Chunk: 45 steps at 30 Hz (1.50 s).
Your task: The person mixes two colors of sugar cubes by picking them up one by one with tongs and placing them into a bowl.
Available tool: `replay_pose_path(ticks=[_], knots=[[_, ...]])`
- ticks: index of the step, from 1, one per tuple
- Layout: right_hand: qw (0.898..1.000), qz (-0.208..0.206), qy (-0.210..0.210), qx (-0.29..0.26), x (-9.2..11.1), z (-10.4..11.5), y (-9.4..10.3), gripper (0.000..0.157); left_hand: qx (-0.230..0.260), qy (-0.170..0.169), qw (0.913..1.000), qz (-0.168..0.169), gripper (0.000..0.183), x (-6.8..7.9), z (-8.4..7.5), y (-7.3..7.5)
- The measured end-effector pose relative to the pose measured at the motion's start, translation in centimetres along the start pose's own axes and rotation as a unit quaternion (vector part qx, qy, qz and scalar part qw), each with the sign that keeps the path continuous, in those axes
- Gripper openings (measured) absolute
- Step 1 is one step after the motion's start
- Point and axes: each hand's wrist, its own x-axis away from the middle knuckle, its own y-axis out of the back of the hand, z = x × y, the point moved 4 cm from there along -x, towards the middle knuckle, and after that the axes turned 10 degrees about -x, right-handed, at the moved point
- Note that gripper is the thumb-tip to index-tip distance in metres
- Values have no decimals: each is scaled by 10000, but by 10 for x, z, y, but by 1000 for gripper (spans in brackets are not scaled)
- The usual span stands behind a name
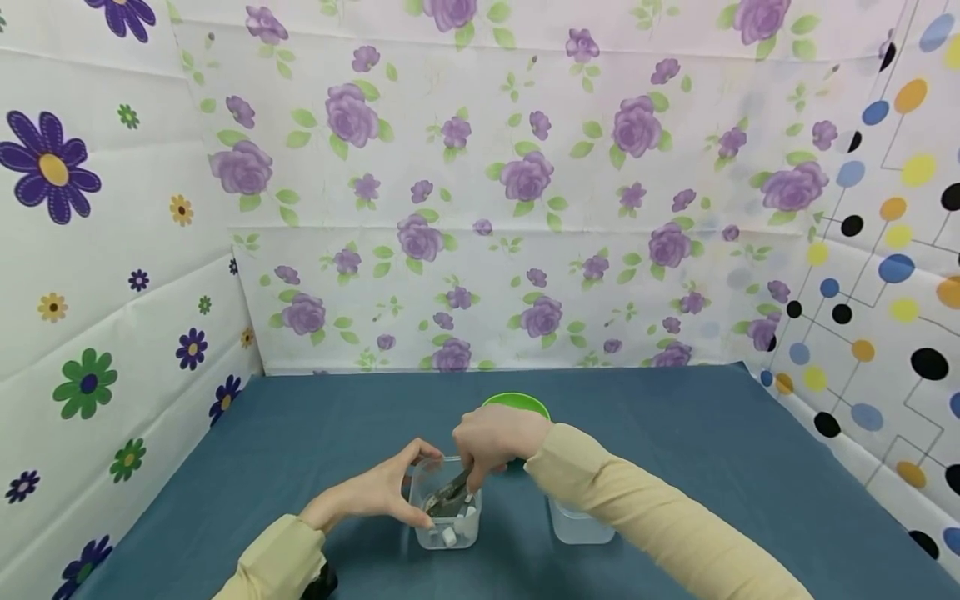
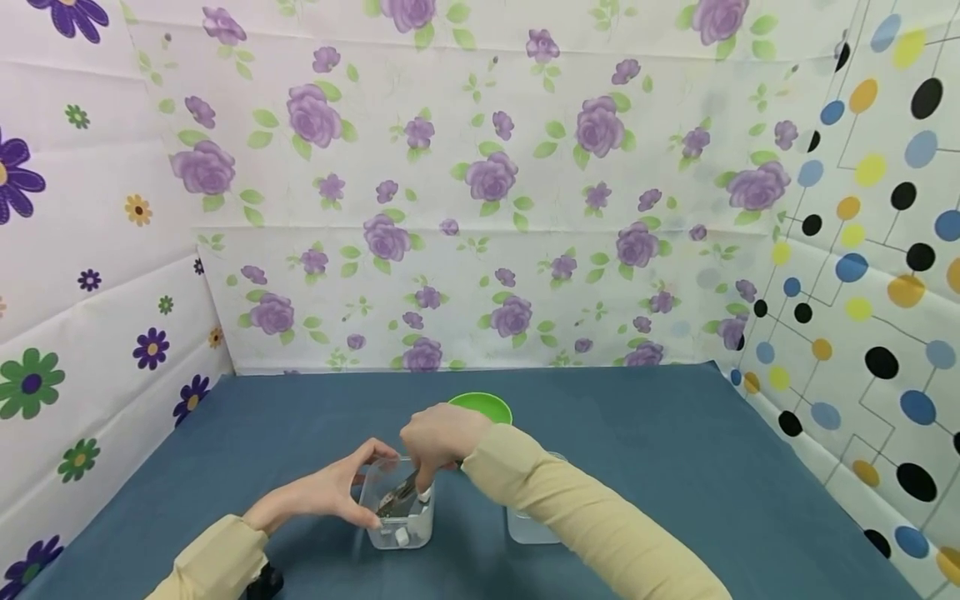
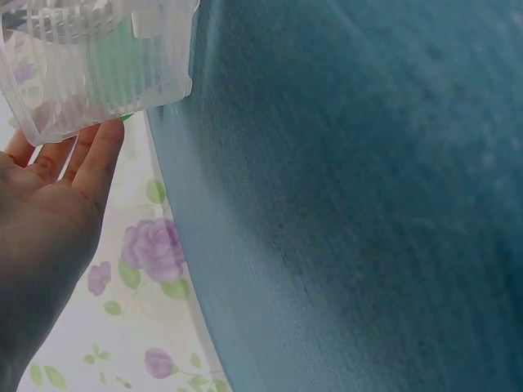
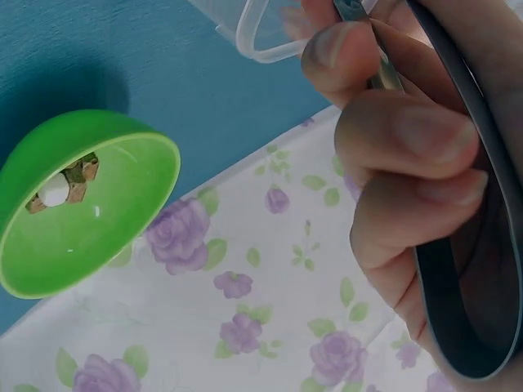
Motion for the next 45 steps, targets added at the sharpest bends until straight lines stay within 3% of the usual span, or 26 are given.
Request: replay_pose_path(ticks=[5,12,20,29,40,45], knots=[[9994,-291,150,-65,6,-9,4,42,-47,-43,10000,-9,65,-1,-1,0],[9965,-512,266,-612,16,-22,7,21,-87,9,10000,11,66,0,0,0],[9904,-794,535,-997,27,-34,12,28,-122,90,9999,-46,65,0,0,1],[9763,-1058,882,-1667,46,-48,20,35,-116,142,9998,-59,65,0,1,1],[9706,-1226,580,-1987,64,-74,26,15,-47,-59,10000,-20,65,0,0,0],[9723,-1378,480,-1826,69,-89,25,14,9,-82,10000,1,64,0,0,0]])
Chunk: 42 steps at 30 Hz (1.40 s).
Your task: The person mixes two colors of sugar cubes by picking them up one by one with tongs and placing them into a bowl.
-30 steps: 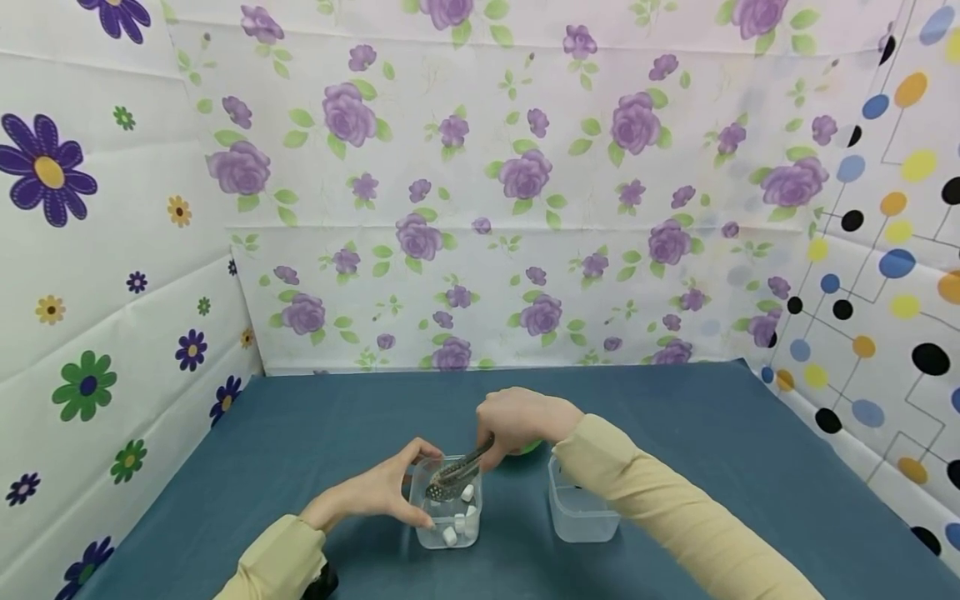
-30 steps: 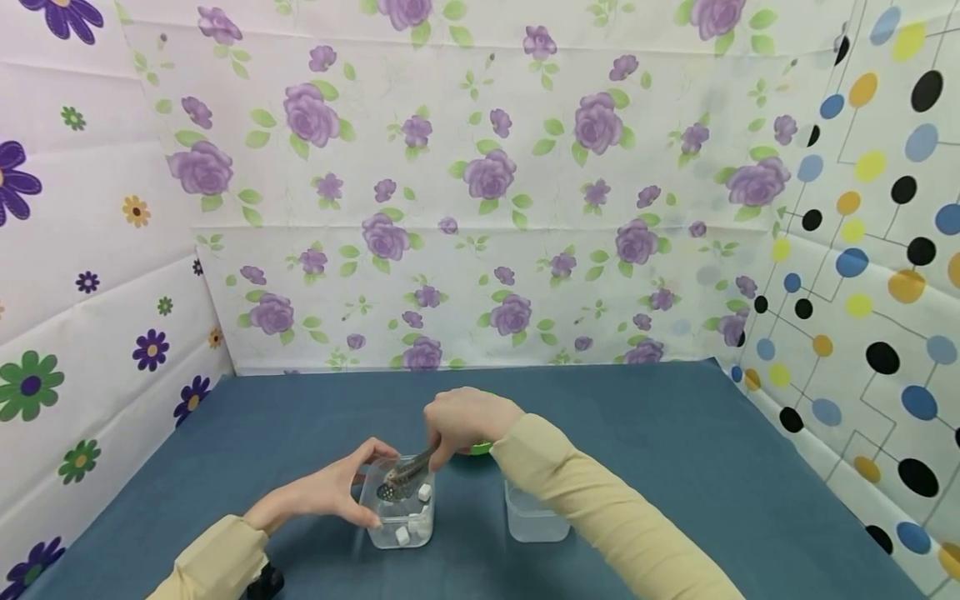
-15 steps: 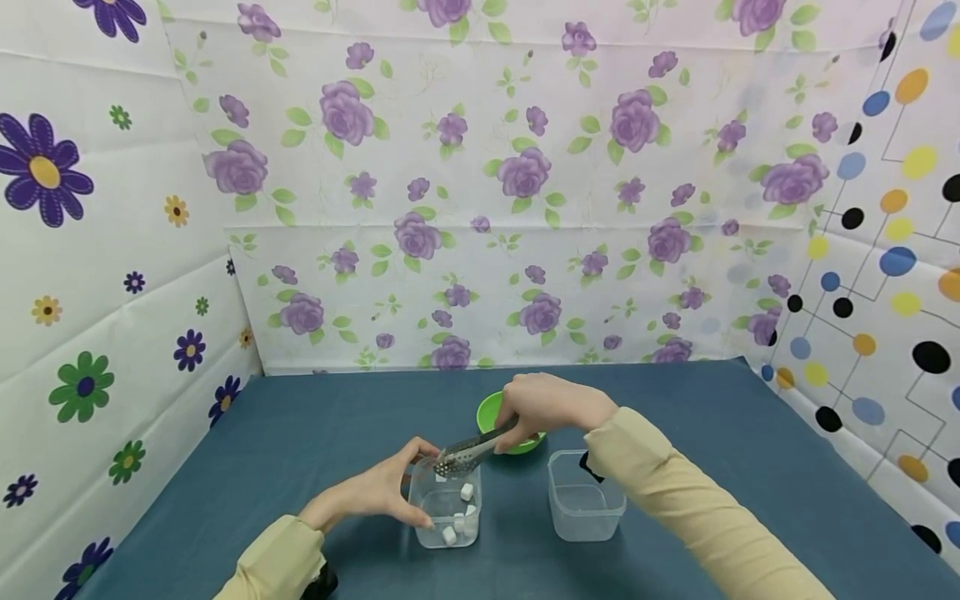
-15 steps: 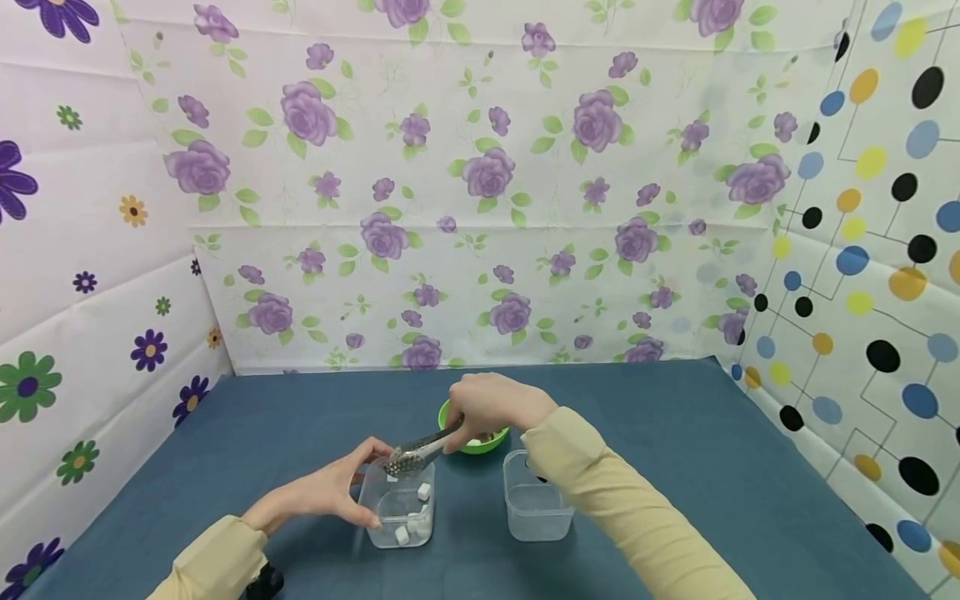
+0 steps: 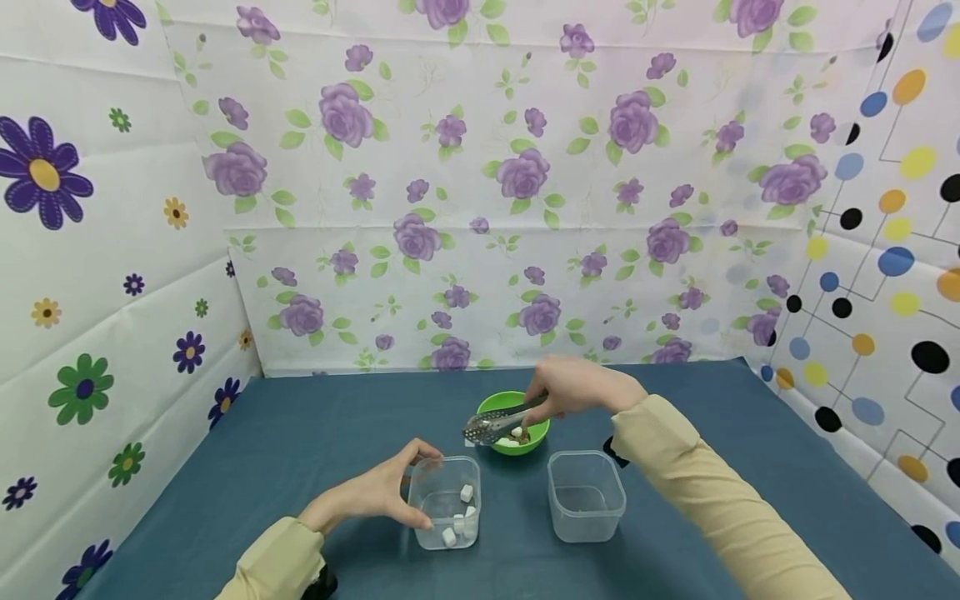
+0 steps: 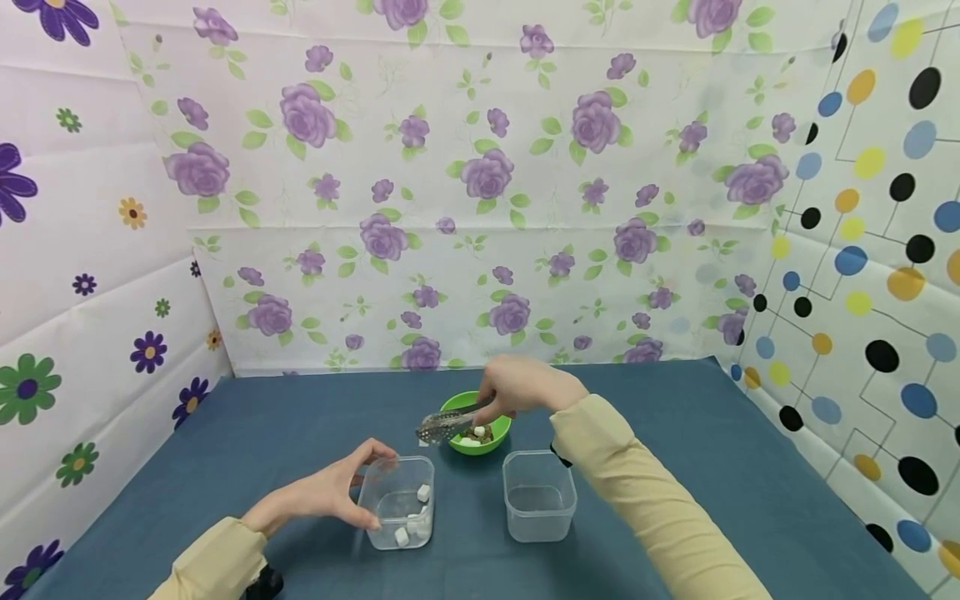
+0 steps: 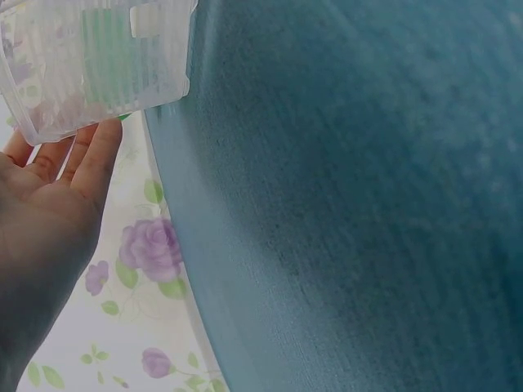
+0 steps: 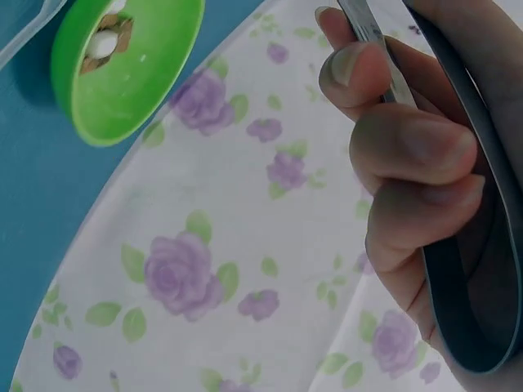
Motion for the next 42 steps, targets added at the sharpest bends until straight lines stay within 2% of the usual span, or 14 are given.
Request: replay_pose_path(ticks=[9,15,18,30,42], knots=[[9990,-168,-412,94,9,-25,6,12,96,34,9999,51,64,-1,1,0],[9972,-202,-661,291,14,-37,8,33,55,69,10000,23,64,-1,0,1],[9957,-171,-827,378,15,-41,6,34,30,59,10000,24,65,-1,0,1],[9906,-175,-1279,451,17,-50,1,36,3,88,10000,20,65,-1,1,0],[9884,-212,-1420,500,17,-51,1,35,3,125,9999,18,65,0,0,1]])
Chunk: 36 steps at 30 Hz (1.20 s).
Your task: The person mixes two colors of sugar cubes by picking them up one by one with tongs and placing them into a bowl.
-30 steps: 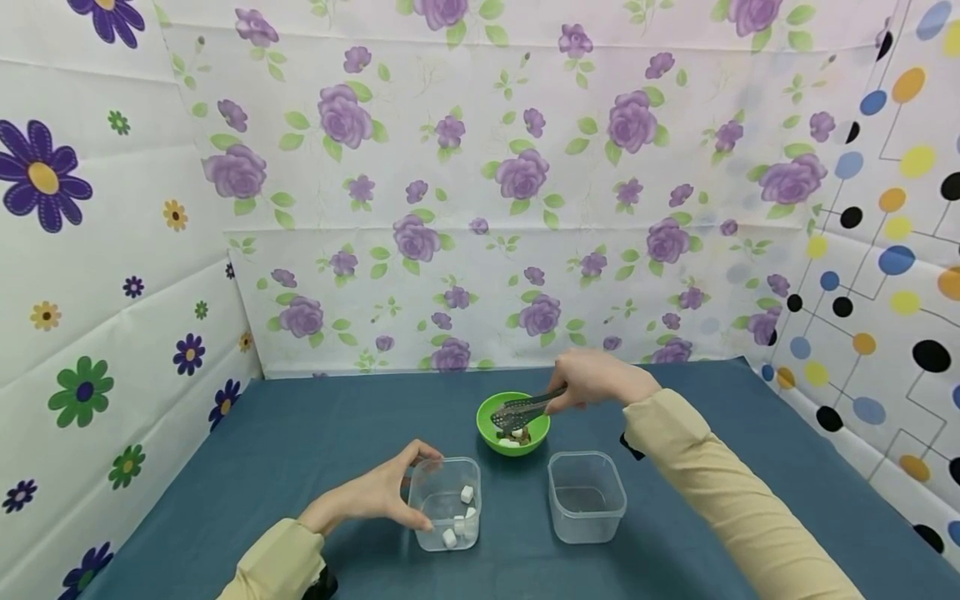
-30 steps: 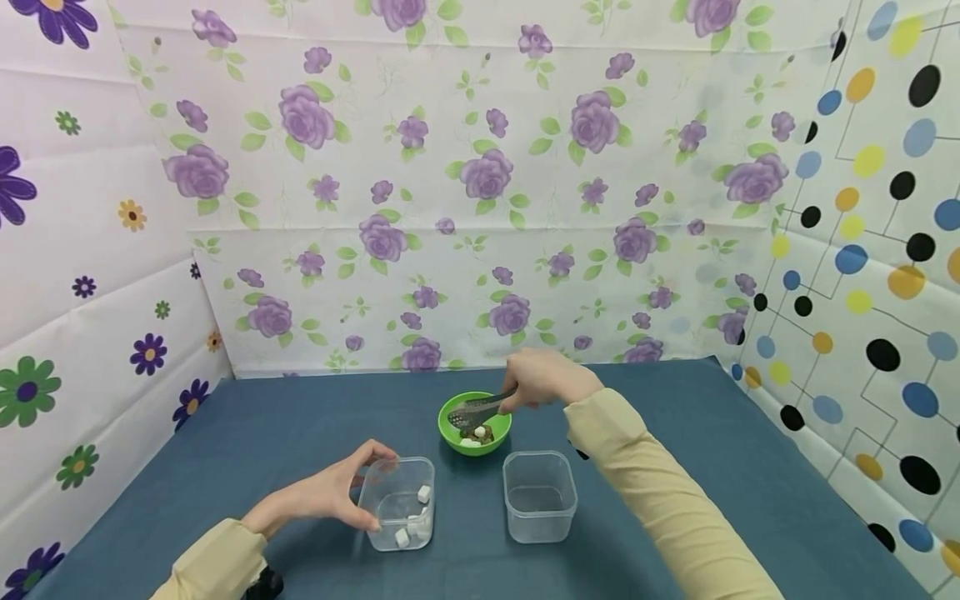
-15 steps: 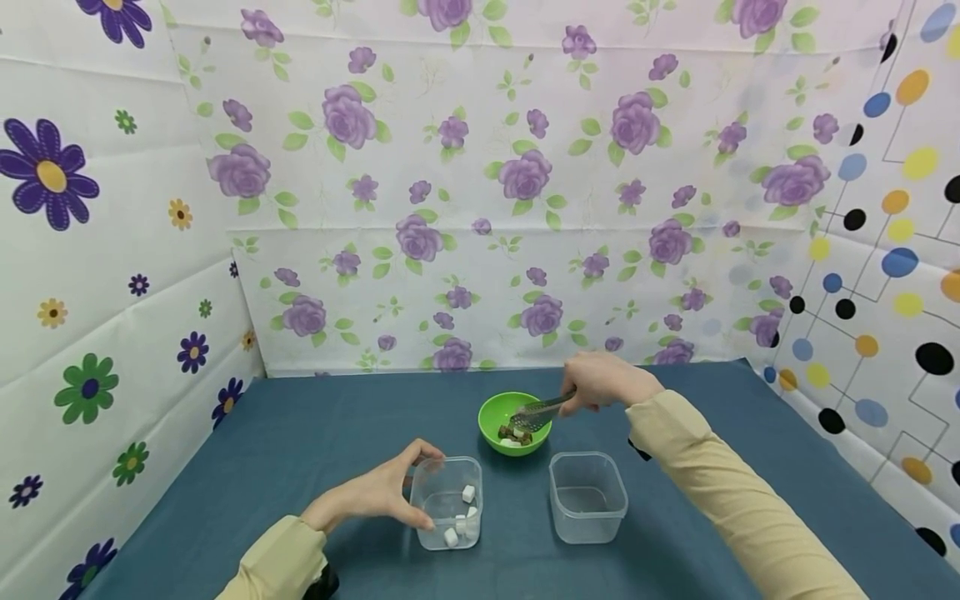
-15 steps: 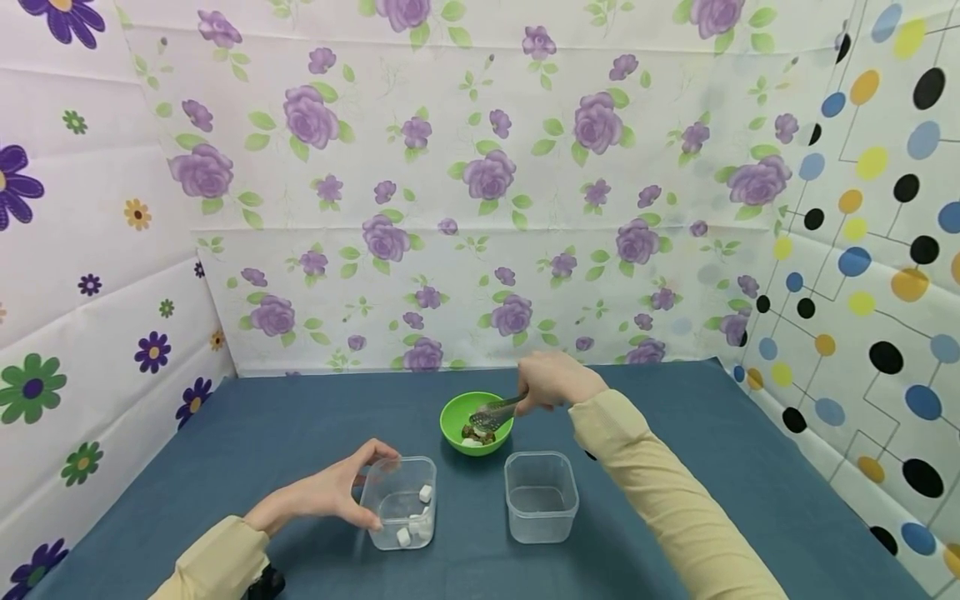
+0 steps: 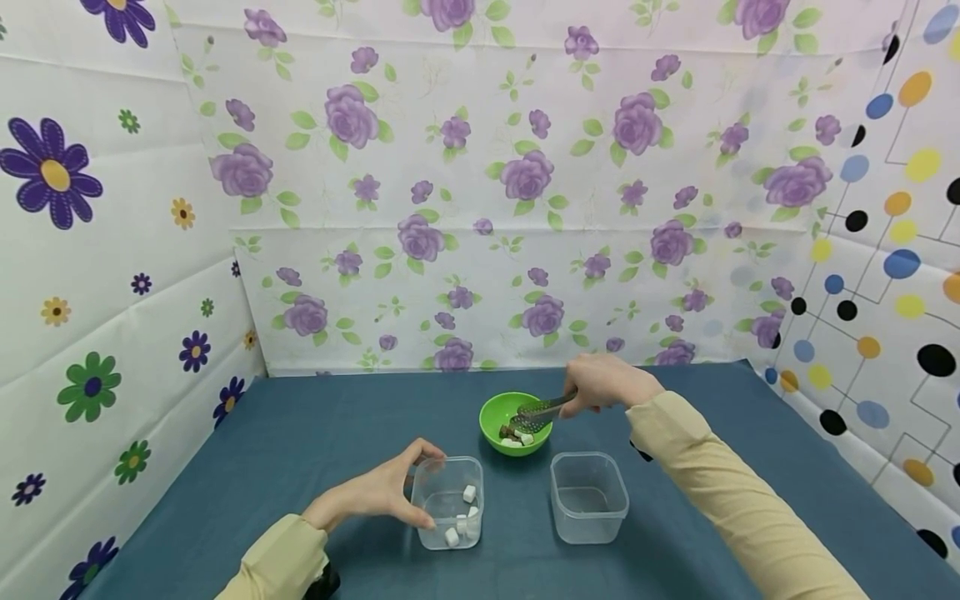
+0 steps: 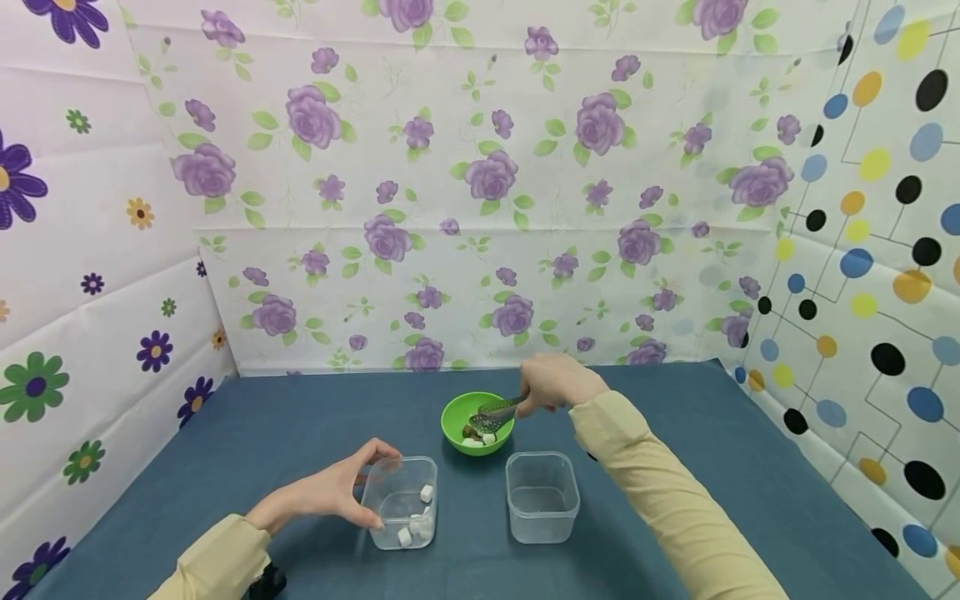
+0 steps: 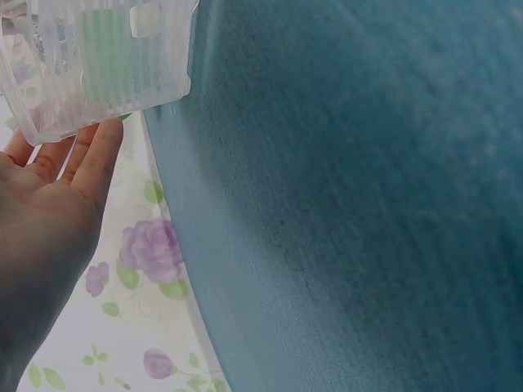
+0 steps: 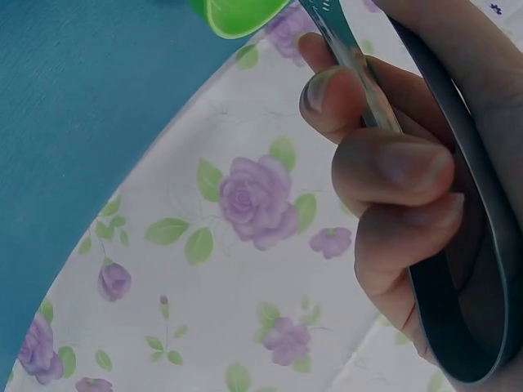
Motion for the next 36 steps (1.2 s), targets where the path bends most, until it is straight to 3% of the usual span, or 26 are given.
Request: replay_pose_path(ticks=[13,16,26,36], knots=[[9998,-15,213,45,3,11,4,29,-24,38,10000,9,65,0,1,0],[9981,-16,607,121,3,24,4,22,-5,45,10000,18,65,0,1,0],[9814,-131,1818,598,3,74,5,24,-26,-5,10000,20,66,0,2,0],[9813,440,1725,733,-9,102,-17,38,-48,-39,10000,9,67,0,0,-1]])
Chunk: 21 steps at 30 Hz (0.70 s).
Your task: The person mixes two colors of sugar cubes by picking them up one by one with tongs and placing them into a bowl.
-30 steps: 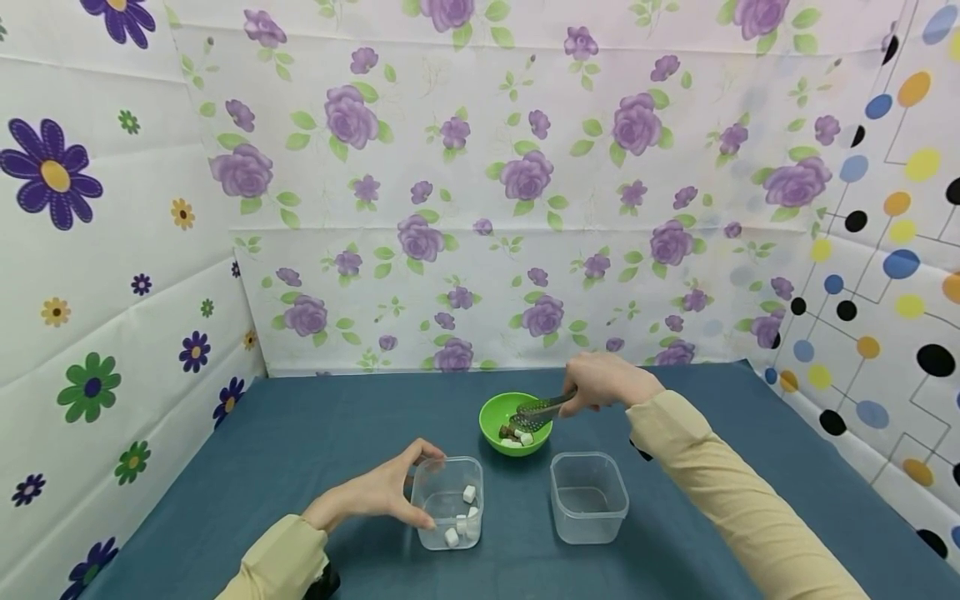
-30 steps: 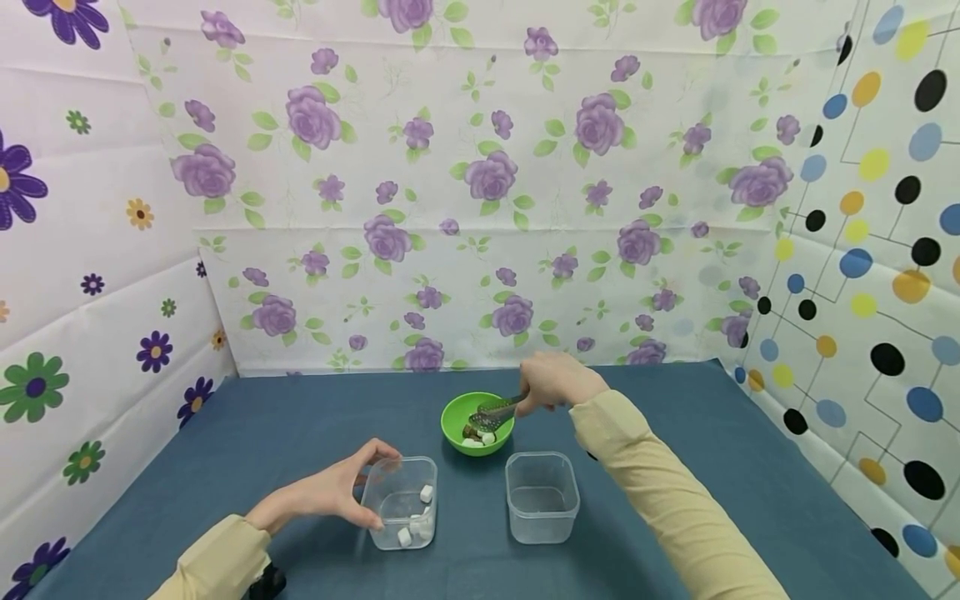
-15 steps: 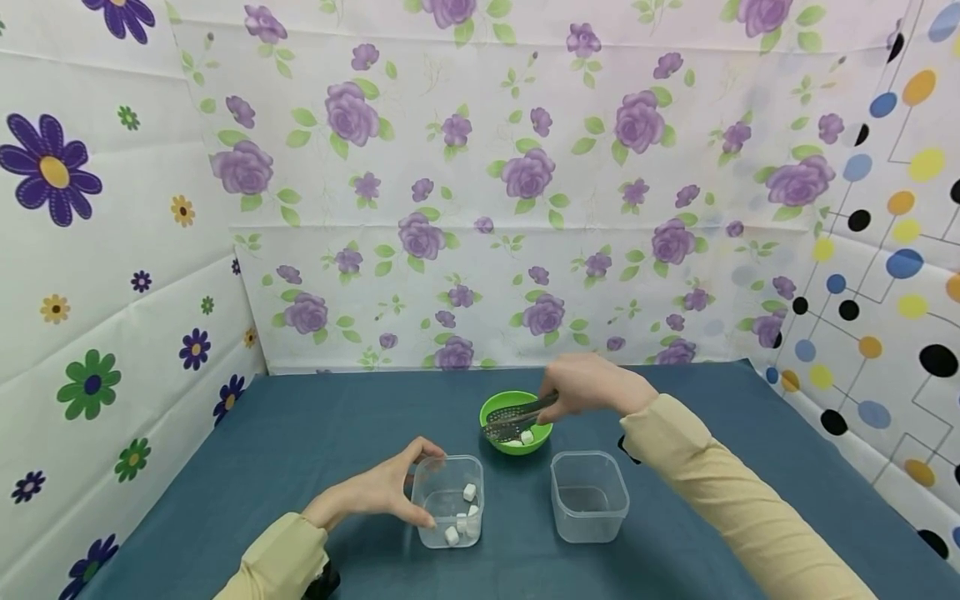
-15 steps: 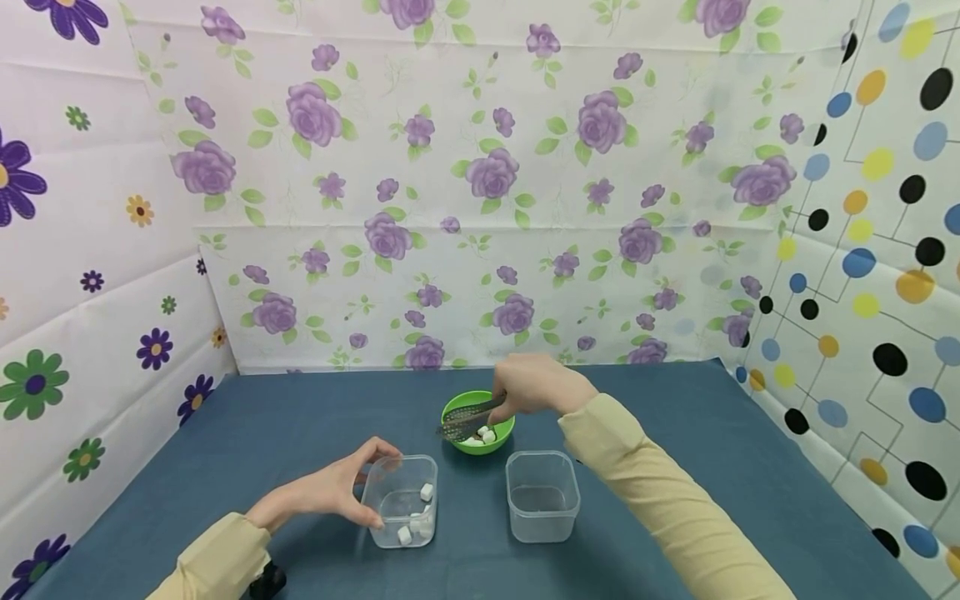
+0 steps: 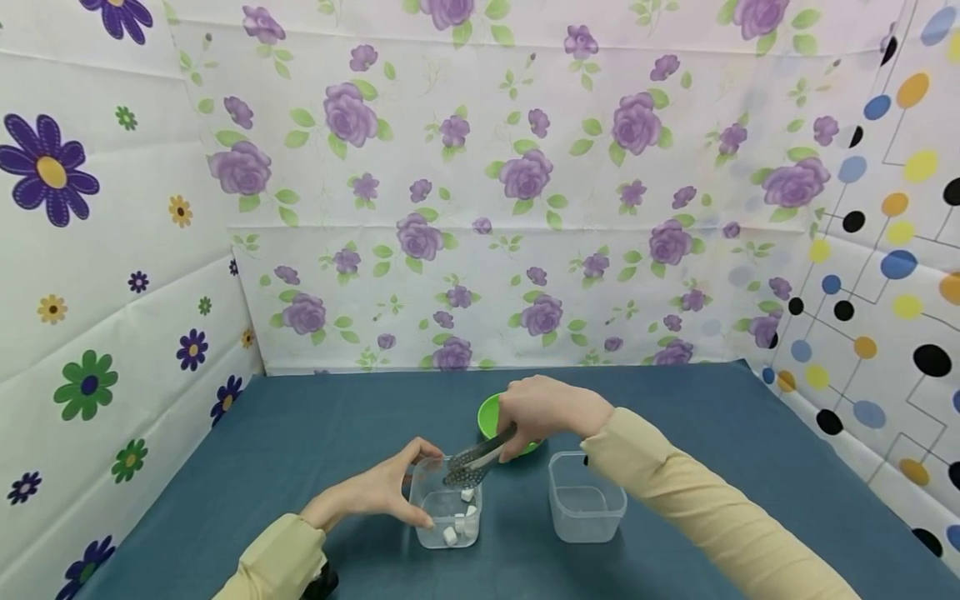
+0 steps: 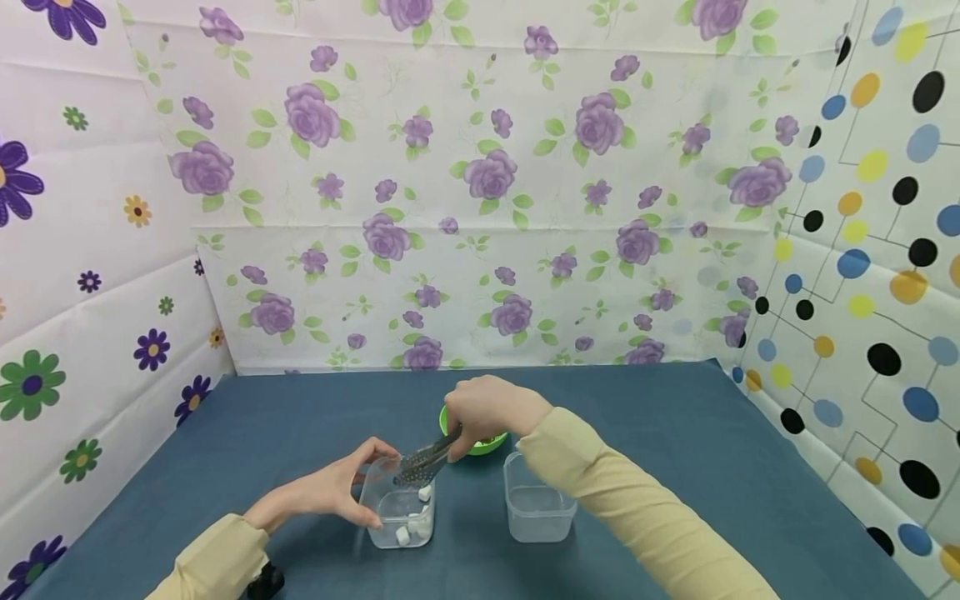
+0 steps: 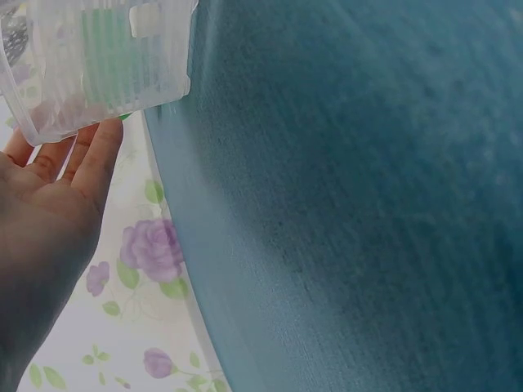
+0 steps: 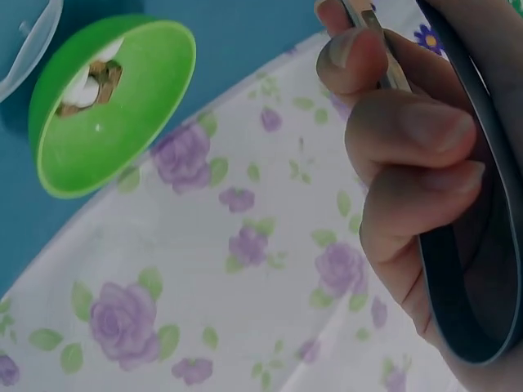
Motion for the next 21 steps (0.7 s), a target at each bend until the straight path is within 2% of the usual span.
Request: replay_pose_path(ticks=[7,14,21], knots=[[9978,547,-330,189,-22,10,-18,25,-49,-38,10000,7,67,0,1,0],[9945,896,-363,405,-35,16,-32,36,47,-118,9999,68,69,0,1,-1],[9903,1126,-622,517,-43,20,-40,32,46,-110,9999,58,69,-1,2,0]])
